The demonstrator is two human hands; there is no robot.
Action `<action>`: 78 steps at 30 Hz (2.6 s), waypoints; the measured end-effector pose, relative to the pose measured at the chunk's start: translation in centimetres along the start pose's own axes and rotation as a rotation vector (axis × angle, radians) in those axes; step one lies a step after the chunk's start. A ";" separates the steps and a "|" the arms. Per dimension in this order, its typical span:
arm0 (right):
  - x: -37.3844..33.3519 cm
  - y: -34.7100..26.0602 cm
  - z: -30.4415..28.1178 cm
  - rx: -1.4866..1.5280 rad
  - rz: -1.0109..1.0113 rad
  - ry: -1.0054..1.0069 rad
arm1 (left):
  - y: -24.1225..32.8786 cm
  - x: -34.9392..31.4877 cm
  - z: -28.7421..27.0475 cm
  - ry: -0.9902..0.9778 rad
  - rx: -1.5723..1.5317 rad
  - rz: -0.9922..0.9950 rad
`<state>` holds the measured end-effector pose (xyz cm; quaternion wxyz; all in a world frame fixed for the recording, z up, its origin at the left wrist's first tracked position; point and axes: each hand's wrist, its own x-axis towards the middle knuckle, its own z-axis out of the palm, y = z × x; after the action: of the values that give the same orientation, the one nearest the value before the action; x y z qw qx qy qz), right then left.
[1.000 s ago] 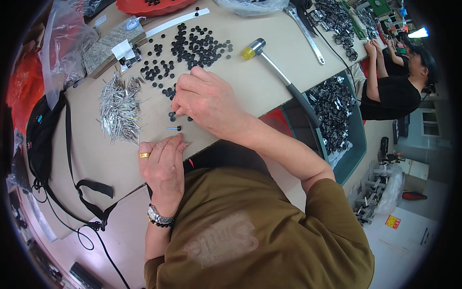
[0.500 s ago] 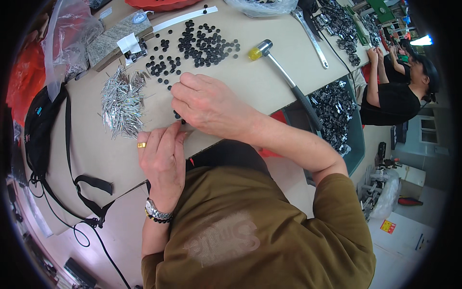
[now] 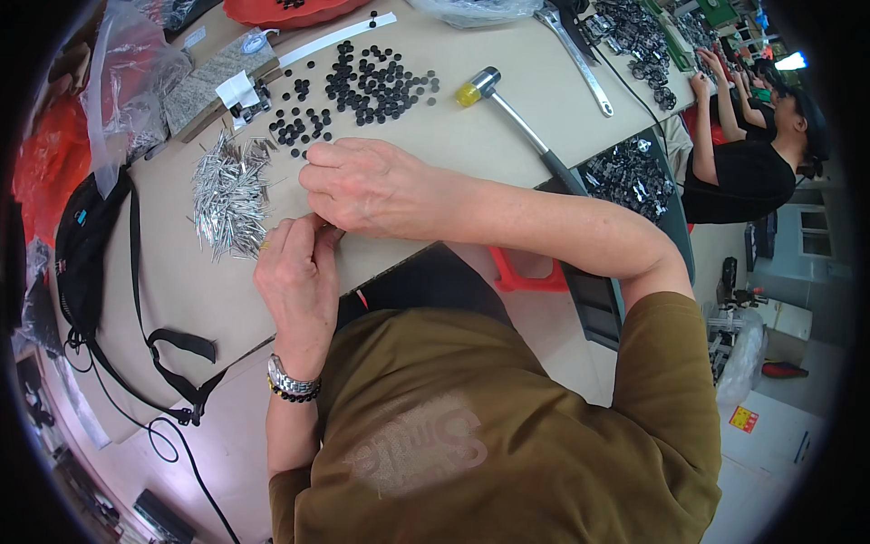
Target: The person assembles small black grommets and silver pins by hand at a workshop table, using a hammer to secure the components.
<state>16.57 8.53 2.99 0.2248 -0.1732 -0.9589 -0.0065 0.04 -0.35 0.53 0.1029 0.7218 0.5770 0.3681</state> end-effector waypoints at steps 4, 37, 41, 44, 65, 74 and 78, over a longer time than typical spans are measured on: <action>-0.5 0.0 0.1 0.232 0.158 0.007 | 0.1 0.3 -0.4 -0.077 -0.050 -0.062; -1.0 -0.1 1.3 0.158 0.189 0.105 | 0.3 0.7 -0.7 -0.200 0.198 0.126; -1.0 0.1 1.5 0.151 0.156 0.120 | 1.3 0.2 -2.4 -0.256 0.241 0.118; -0.7 -0.1 1.2 0.097 0.063 0.106 | 2.2 0.4 -3.6 -0.364 0.298 0.096; -2.3 0.6 -1.2 0.265 0.365 0.361 | 2.2 0.3 -1.3 -0.309 0.234 0.217; -4.8 -0.7 -0.5 0.256 0.626 0.294 | 2.4 0.3 -0.6 -0.257 0.132 0.129; -5.2 -0.3 -0.6 0.176 0.706 0.245 | 0.8 -0.6 -1.6 -0.053 0.074 0.048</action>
<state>21.15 6.48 1.32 0.3401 -0.4708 -0.8032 0.1328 -0.45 -1.58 1.80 0.0825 0.7482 0.5700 0.3295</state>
